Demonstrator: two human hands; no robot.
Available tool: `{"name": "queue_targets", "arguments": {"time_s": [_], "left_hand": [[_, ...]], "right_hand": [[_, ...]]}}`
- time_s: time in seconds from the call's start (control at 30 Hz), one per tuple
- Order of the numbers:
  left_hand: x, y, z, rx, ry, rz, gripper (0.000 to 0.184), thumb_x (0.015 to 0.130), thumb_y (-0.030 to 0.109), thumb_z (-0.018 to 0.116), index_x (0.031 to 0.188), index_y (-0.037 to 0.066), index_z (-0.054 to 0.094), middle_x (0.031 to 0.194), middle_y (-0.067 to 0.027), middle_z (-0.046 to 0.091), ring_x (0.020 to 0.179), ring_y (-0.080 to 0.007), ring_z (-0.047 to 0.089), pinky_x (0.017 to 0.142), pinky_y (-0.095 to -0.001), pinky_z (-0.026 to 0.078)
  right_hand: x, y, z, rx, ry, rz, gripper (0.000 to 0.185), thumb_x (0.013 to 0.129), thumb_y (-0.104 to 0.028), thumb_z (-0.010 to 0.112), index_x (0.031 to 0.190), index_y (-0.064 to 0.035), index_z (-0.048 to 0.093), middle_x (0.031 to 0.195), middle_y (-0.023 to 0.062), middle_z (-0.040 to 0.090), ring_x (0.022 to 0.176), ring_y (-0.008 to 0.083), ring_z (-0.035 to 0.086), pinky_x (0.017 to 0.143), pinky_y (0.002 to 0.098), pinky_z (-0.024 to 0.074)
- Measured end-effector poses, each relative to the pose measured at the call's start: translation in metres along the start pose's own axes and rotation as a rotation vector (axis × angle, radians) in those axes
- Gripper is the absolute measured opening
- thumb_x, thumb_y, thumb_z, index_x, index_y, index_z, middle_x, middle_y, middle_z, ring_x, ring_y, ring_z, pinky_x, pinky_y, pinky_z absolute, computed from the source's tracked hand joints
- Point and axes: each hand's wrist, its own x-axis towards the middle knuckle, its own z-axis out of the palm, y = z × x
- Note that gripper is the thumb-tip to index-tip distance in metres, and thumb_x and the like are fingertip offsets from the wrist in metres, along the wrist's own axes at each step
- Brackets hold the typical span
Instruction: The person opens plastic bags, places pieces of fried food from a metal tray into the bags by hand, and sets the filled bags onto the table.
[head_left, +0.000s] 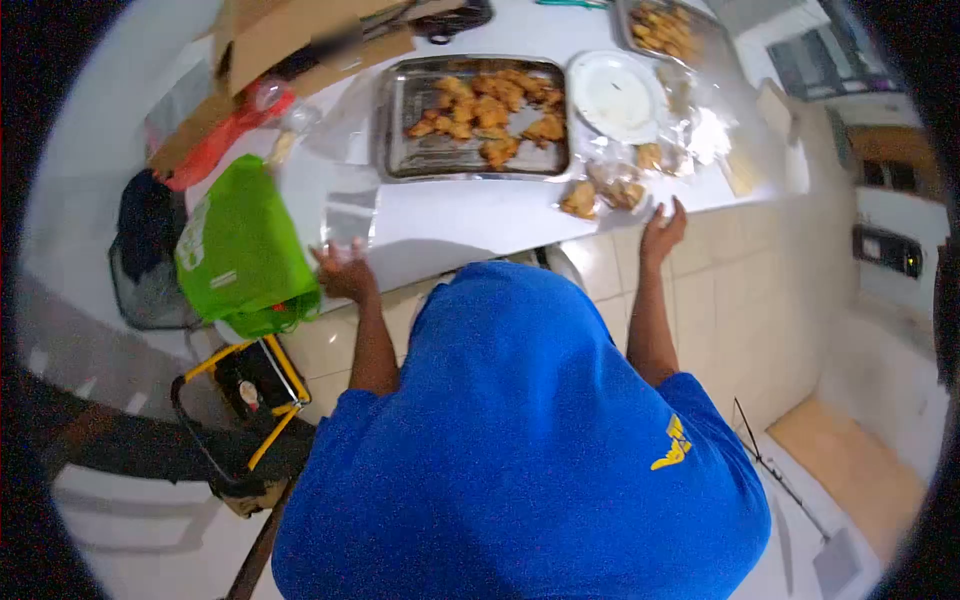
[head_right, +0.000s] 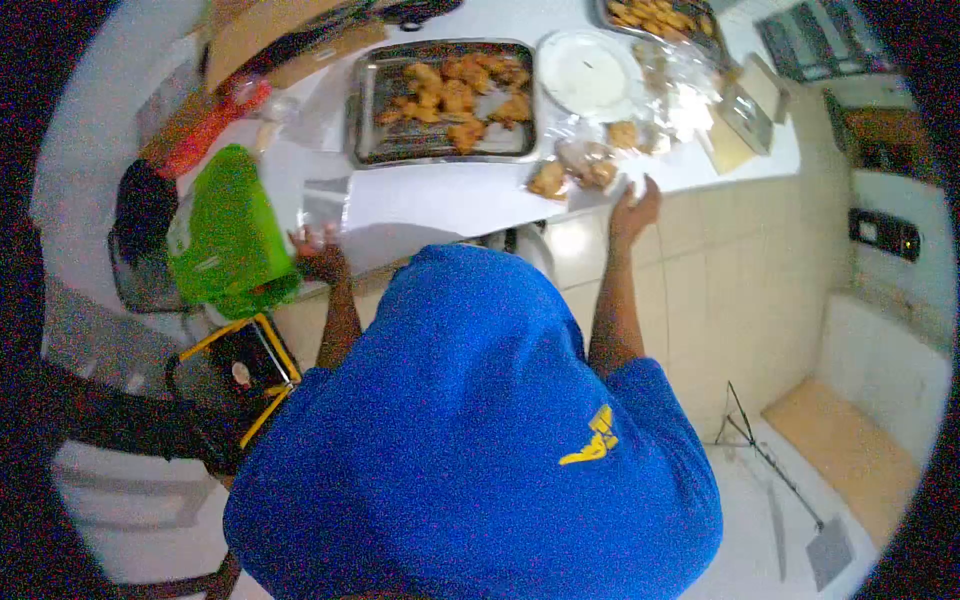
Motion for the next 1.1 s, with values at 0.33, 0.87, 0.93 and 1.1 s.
{"name": "queue_targets", "arguments": {"time_s": [0.33, 0.87, 0.93, 1.1], "left_hand": [[0.016, -0.007, -0.030, 0.365, 0.126, 0.272, 0.066, 0.070, 0.014, 0.067, 0.129, 0.001, 0.041, 0.096, -0.0096, 0.067, 0.099, -0.0282, 0.058, 0.091, -0.0391, 0.041], [0.078, 0.160, -0.176, -0.553, -0.131, 0.096, 0.077, 0.076, -0.005, 0.065, 0.138, 0.007, 0.020, 0.117, -0.0146, 0.051, 0.091, -0.0231, 0.059, 0.082, -0.0323, 0.050], [0.074, 0.181, -0.183, -0.638, -0.132, 0.190, 0.083, 0.075, -0.006, 0.064, 0.140, 0.007, 0.014, 0.126, -0.0146, 0.044, 0.094, -0.0233, 0.058, 0.083, -0.0325, 0.050], [0.072, 0.159, -0.144, -1.040, -0.235, -0.001, 0.087, 0.073, -0.006, 0.066, 0.140, 0.008, 0.014, 0.129, -0.0130, 0.041, 0.093, -0.0211, 0.057, 0.078, -0.0312, 0.051]], "right_hand": [[0.009, -0.018, 0.022, 0.113, -0.006, -0.009, 0.035, 0.086, -0.020, 0.054, 0.111, 0.0040, 0.054, 0.107, 0.0218, 0.056, 0.101, 0.0358, 0.052, 0.091, 0.0433, 0.0376], [0.010, -0.176, 0.059, 0.461, -0.245, -0.235, 0.037, 0.084, -0.015, 0.059, 0.119, -0.0038, 0.052, 0.124, 0.0161, 0.048, 0.116, 0.0308, 0.043, 0.098, 0.0386, 0.0323], [-0.001, -0.205, 0.061, 0.555, -0.342, -0.250, 0.039, 0.083, -0.015, 0.061, 0.119, -0.0049, 0.051, 0.125, 0.0157, 0.047, 0.116, 0.0307, 0.043, 0.098, 0.0376, 0.0333], [-0.025, -0.268, 0.063, 0.878, -0.749, -0.083, 0.040, 0.082, -0.017, 0.063, 0.119, -0.0082, 0.051, 0.126, 0.0156, 0.045, 0.116, 0.0296, 0.043, 0.092, 0.0387, 0.0408]]}}
